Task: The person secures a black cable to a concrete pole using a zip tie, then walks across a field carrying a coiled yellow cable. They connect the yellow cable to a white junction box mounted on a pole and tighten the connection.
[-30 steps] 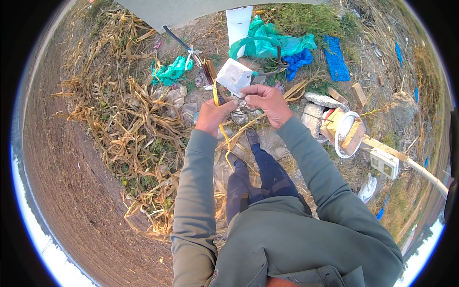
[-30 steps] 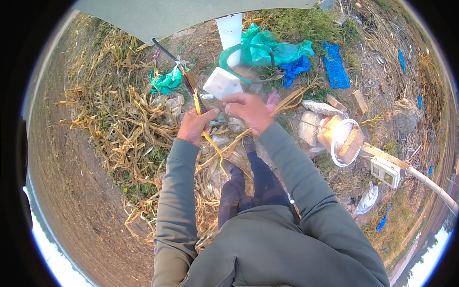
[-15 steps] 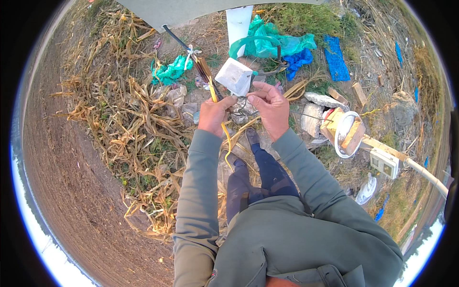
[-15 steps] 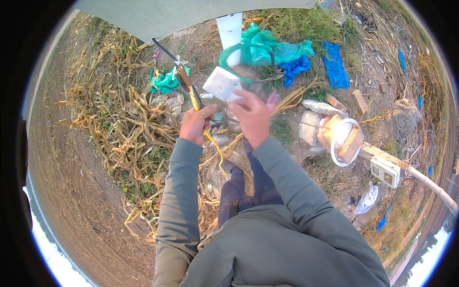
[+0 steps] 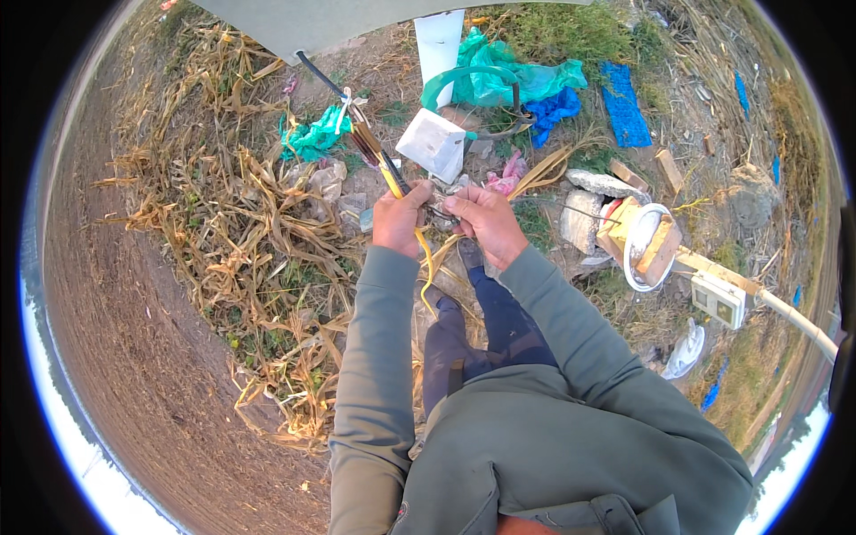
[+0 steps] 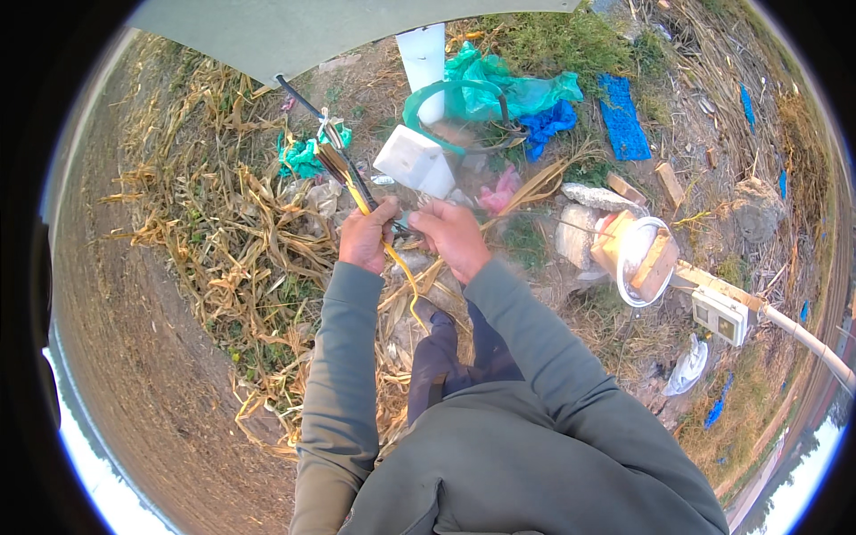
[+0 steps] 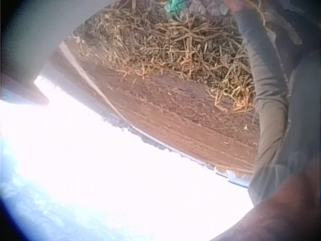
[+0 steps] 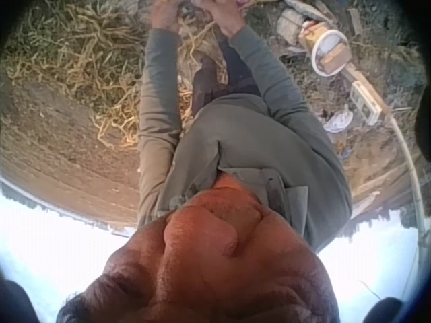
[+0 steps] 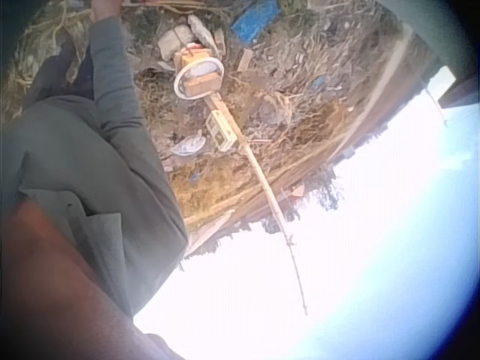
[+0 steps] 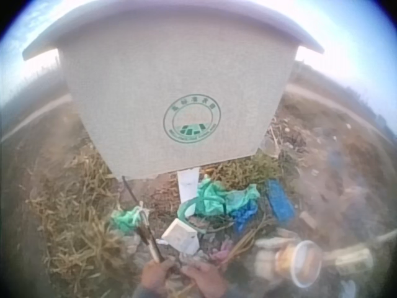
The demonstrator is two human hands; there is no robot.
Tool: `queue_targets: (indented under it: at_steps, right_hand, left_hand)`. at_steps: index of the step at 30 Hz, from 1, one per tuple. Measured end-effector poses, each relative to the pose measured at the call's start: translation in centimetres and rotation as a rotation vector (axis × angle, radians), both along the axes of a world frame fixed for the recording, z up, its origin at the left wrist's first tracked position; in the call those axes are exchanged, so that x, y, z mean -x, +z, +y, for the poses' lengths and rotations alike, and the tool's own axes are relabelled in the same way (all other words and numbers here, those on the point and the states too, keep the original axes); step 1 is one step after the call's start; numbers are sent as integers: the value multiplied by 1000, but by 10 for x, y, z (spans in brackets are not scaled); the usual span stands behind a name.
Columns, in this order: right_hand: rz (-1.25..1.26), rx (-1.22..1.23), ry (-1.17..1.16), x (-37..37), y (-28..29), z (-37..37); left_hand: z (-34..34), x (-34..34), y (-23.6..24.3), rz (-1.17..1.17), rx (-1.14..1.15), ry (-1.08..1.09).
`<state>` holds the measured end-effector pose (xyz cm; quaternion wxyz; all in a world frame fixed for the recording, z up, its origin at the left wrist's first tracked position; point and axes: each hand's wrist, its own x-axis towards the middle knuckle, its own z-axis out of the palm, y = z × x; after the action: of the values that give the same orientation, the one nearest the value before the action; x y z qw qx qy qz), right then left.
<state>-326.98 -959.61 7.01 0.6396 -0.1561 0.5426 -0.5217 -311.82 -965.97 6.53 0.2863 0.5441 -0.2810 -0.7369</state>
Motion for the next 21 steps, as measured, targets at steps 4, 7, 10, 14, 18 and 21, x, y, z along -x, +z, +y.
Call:
queue_targets:
  at_steps: [4, 7, 10, 14, 18, 21]
  right_hand:
    - [23, -18, 51, 6, 5, 0]
    - [88, 49, 92, 14, 6, -4]
    - [91, -11, 30, 16, 7, -8]
    - [70, -9, 79, 18, 13, -9]
    - [86, -56, 124, 20, 18, -9]
    - [48, -65, 151, 18, 18, -11]
  left_hand:
    - [-26, 10, 0, 8, -38, -33]
    - [-10, 4, 1, 174, 96, 3]
    - [-27, 9, 6, 148, -17, -79]
    - [-18, 5, 9, 140, 61, -101]
    - [-20, 4, 9, 183, 82, -157]
    - [-31, 8, 11, 230, 101, -146]
